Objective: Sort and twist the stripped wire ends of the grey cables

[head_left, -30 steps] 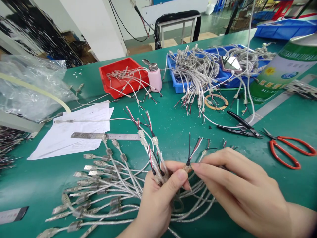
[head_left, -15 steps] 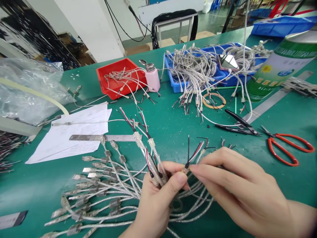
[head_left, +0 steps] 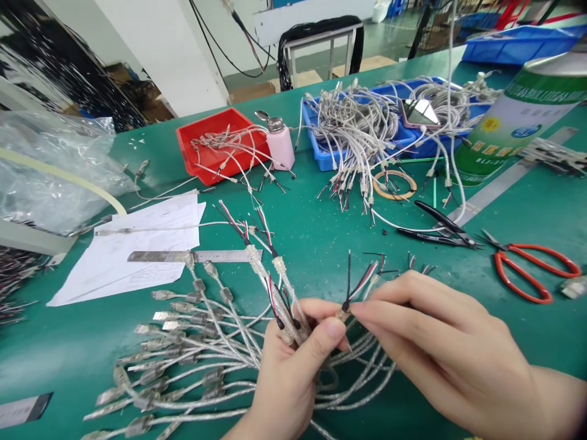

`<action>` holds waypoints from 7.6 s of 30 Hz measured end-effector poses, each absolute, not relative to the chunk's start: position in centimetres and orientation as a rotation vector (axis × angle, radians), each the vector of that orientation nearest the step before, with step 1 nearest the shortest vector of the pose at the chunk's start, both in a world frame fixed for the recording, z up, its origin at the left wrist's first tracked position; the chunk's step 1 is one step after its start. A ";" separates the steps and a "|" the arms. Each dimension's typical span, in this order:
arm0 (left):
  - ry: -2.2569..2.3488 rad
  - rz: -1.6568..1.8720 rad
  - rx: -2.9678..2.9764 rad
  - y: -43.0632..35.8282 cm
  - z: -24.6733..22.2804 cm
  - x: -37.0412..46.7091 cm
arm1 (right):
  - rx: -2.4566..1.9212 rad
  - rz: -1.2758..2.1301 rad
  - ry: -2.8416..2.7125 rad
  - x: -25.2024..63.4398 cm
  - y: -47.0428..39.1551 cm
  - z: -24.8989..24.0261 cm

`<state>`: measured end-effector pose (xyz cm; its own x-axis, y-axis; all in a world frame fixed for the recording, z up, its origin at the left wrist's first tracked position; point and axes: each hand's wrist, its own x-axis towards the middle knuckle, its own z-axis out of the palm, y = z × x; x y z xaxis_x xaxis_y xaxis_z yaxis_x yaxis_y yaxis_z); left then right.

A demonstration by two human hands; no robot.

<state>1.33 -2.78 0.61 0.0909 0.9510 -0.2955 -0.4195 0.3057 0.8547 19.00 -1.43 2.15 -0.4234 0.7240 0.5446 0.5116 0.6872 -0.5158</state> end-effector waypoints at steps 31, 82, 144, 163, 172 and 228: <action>0.944 1.161 0.621 -2.7 0.5 1.6 | -0.927 0.542 -2.119 19.4 -1.2 1.9; 0.994 1.138 0.682 -2.8 0.3 1.4 | -0.944 0.375 -2.133 19.3 -1.5 1.7; 0.963 1.123 0.689 -2.8 0.3 1.5 | -0.959 0.286 -2.130 19.0 -1.7 1.6; 0.976 1.128 0.649 -2.9 0.0 1.6 | -1.025 0.187 -2.088 18.5 -2.1 1.3; 0.945 1.142 0.652 -2.7 0.0 1.4 | -0.979 0.318 -2.106 19.0 -1.9 1.4; 0.951 1.116 0.573 -2.6 0.3 1.6 | -1.105 0.880 -1.840 18.6 -0.7 1.7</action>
<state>1.57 -2.56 0.33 0.1294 0.9296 -0.3451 -0.4888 0.3626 0.7934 18.63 -0.66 1.68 -0.2993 0.9131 0.2768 0.3573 0.3762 -0.8549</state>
